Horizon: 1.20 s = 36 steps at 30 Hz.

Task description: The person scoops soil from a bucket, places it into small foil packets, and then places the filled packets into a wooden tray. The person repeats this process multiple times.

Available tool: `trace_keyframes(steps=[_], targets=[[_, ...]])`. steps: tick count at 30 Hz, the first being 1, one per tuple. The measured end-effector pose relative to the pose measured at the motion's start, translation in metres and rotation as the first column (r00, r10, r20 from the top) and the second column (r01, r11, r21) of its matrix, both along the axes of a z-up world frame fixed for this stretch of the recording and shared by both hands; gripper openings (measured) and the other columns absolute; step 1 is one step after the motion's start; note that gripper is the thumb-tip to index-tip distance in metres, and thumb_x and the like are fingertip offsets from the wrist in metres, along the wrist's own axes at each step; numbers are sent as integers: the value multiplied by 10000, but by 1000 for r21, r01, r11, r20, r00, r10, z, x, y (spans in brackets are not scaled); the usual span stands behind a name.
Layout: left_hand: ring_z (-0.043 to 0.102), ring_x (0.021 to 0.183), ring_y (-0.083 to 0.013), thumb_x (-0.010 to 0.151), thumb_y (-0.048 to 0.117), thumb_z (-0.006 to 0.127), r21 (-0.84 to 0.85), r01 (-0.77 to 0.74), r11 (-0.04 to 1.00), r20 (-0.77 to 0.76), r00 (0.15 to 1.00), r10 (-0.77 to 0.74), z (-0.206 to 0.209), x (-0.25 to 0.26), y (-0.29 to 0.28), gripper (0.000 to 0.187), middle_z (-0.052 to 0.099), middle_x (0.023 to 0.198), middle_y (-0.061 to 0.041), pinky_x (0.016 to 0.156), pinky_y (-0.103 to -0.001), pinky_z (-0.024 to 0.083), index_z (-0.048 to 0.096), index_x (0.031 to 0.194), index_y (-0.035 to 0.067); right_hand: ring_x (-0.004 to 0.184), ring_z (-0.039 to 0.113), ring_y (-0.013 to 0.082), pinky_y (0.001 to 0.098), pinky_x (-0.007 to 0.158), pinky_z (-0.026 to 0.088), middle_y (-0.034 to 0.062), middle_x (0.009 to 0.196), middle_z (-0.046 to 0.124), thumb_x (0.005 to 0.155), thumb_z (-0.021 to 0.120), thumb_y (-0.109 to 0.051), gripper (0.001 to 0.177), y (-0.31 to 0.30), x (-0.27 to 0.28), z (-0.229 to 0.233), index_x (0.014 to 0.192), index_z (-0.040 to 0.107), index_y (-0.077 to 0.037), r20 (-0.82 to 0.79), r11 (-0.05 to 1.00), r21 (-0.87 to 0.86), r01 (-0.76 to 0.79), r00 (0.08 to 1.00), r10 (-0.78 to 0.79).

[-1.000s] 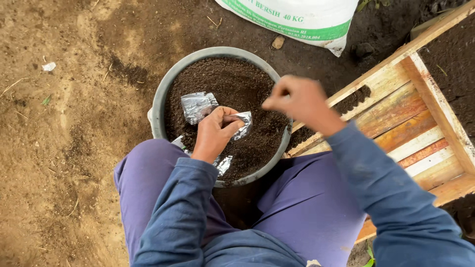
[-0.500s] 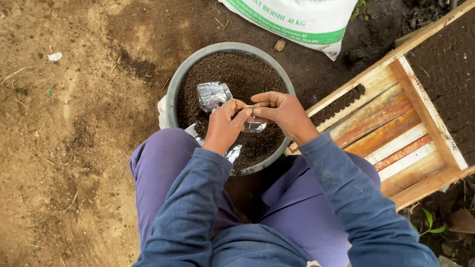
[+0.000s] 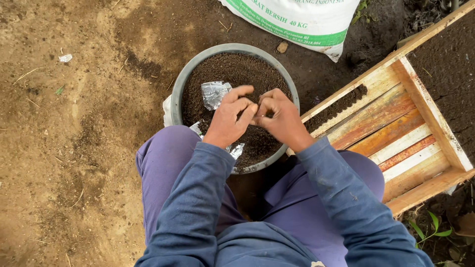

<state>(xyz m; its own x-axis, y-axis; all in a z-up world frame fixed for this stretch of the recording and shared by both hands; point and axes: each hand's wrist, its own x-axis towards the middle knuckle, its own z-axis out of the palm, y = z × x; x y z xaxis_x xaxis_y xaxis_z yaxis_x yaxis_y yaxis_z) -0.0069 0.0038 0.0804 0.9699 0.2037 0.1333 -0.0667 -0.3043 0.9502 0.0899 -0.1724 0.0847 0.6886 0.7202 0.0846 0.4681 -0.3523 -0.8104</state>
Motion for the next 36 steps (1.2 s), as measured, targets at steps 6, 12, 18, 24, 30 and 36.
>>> trace_keyframes(steps=[6, 12, 18, 24, 30, 36], targets=[[781, 955, -346, 965, 321, 689, 369, -101, 924, -173, 969, 175, -101, 9, 15, 203, 831, 1052, -1, 841, -499, 654, 868, 935, 227, 1108, 676, 245, 418, 904, 601, 72, 1067, 654, 842, 918, -159, 140, 22, -2, 11, 911, 796, -149, -137, 992, 6, -124, 983, 124], [749, 1080, -265, 972, 27, 697, 200, -231, 952, -290, 914, 282, -58, 8, 16, 213, 759, 1125, -41, 1016, -465, 610, 809, 891, 189, 1487, 354, 535, 692, 1167, 418, 311, 1650, 257, 810, 871, -586, 1131, 30, 14, -44, 1649, 281, -109, -74, 877, -477, 48, 993, -95], [755, 980, -376, 889, 171, 683, 278, -123, 953, -289, 935, 205, -91, 9, 0, 183, 780, 923, -68, 893, -534, 620, 823, 888, 288, 1311, 573, 426, 648, 1035, 537, 157, 1360, 579, 839, 766, -399, 684, 22, 32, -150, 1449, 551, -175, -266, 866, -451, 215, 894, -361], [759, 1047, -440, 966, 15, 590, 107, 17, 994, -352, 936, 22, -96, 19, -13, 280, 762, 1099, -216, 851, -550, 687, 802, 1146, 50, 1575, 17, 494, 672, 1261, 37, 351, 1685, 76, 944, 567, -745, 1153, 55, -13, 52, 1634, 135, 71, -700, 857, -217, 467, 538, -470], [675, 1245, -527, 1017, 78, 651, 95, 173, 980, -510, 854, -101, -76, 16, -17, 412, 672, 1284, -389, 961, -646, 676, 624, 1363, -145, 1582, 130, 451, 660, 1283, 166, 305, 1684, 151, 1087, 451, -502, 776, 81, -40, 100, 1643, 193, -28, -794, 849, -113, 516, 467, -389], [597, 1349, -550, 1006, -2, 603, 1, 217, 976, -547, 817, -182, -45, 9, -13, 507, 594, 1426, -397, 1081, -664, 610, 517, 1486, -141, 1536, 180, 546, 725, 1270, 214, 375, 1627, 189, 1126, 401, -484, 791, 47, -21, 25, 1593, 146, 101, -642, 915, -58, 398, 687, -340]])
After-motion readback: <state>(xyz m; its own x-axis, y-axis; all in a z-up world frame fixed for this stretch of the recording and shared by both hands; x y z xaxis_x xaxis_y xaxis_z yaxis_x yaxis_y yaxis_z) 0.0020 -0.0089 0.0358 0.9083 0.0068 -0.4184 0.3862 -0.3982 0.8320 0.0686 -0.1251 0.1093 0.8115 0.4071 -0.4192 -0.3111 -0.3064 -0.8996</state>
